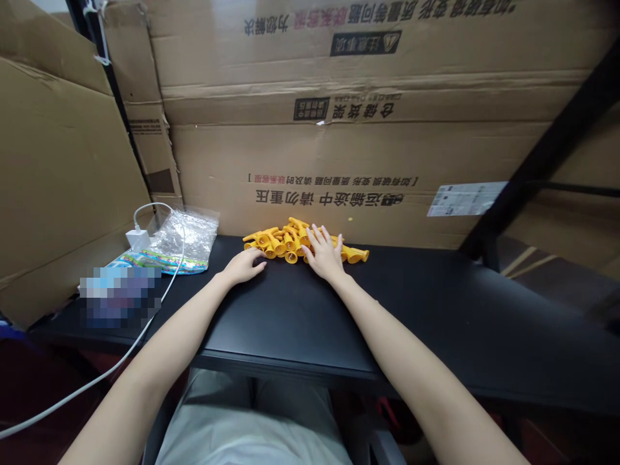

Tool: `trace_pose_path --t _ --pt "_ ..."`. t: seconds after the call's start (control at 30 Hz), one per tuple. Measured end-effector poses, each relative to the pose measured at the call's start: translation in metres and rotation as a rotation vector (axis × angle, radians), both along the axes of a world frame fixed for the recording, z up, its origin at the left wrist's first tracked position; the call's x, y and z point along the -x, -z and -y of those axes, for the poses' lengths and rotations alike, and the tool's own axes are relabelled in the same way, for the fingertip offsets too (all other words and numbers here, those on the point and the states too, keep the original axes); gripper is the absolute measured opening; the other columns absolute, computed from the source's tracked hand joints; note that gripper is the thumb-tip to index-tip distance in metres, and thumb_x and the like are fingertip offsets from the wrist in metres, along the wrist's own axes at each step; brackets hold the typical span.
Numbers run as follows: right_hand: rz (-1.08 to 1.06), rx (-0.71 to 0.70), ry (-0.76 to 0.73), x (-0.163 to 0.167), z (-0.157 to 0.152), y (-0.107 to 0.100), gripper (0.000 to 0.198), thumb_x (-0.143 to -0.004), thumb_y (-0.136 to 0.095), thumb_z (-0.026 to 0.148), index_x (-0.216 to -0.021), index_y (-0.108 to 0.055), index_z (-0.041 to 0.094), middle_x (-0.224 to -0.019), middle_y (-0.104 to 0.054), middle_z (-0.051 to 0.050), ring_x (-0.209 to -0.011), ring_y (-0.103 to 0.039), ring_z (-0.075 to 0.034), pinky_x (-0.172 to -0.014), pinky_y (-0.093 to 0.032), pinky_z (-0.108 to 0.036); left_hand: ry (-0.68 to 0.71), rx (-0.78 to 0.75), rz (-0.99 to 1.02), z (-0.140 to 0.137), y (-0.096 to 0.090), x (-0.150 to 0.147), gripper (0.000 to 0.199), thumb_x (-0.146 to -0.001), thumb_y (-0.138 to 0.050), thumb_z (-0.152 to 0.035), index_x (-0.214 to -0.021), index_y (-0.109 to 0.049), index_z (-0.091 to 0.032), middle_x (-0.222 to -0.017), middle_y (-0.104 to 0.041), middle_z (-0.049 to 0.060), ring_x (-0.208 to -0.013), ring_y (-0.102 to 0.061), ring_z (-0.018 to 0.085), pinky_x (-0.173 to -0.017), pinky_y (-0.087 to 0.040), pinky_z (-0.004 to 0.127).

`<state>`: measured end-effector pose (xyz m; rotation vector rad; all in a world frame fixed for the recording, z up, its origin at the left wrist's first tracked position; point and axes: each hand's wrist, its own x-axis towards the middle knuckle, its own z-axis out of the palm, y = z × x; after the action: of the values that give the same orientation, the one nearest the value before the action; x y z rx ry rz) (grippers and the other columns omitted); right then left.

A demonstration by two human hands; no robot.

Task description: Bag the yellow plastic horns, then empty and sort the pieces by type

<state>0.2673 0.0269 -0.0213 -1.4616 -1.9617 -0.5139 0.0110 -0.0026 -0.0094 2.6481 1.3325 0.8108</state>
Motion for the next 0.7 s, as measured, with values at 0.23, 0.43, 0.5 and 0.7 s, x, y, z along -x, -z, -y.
trace_pose_path --t 0.23,0.43,0.5,0.7 --pt "0.011 0.041 -0.021 -0.006 0.001 0.001 0.057 -0.093 -0.033 0.041 -0.147 -0.028 0.023 -0.150 -0.033 -0.009 -0.140 -0.024 -0.027 -0.108 -0.012 -0.064 -0.113 -0.069 0.073 -0.004 0.004 0.001 0.025 -0.082 -0.054 -0.025 -0.105 -0.061 -0.019 -0.112 -0.064 0.008 -0.107 -0.058 0.022 -0.096 -0.046 0.038" --pt "-0.021 0.018 -0.056 -0.009 0.005 0.000 0.058 -0.092 -0.036 0.040 -0.146 -0.029 0.022 -0.150 -0.033 -0.012 -0.139 -0.024 -0.028 -0.108 -0.012 -0.064 -0.408 -0.038 0.281 -0.026 0.016 0.006 0.049 -0.079 -0.054 -0.023 -0.127 -0.048 -0.014 -0.131 -0.054 0.016 -0.124 -0.049 0.026 -0.103 -0.039 0.041" --pt "-0.026 0.020 -0.061 -0.011 0.006 0.000 0.057 -0.091 -0.037 0.039 -0.145 -0.031 0.022 -0.150 -0.033 -0.013 -0.139 -0.025 -0.028 -0.108 -0.012 -0.065 -0.476 0.071 0.339 -0.037 0.021 0.008 0.051 -0.080 -0.053 -0.023 -0.129 -0.046 -0.014 -0.134 -0.051 0.017 -0.126 -0.047 0.027 -0.105 -0.037 0.041" --pt "-0.040 0.017 -0.034 -0.019 0.006 0.001 0.057 -0.090 -0.039 0.037 -0.143 -0.034 0.019 -0.150 -0.032 -0.015 -0.138 -0.026 -0.030 -0.106 -0.015 -0.066 -0.322 0.250 0.495 -0.066 0.022 -0.002 0.043 -0.093 -0.035 -0.037 -0.119 -0.058 -0.013 -0.118 -0.065 0.013 -0.115 -0.057 0.023 -0.098 -0.043 0.036"
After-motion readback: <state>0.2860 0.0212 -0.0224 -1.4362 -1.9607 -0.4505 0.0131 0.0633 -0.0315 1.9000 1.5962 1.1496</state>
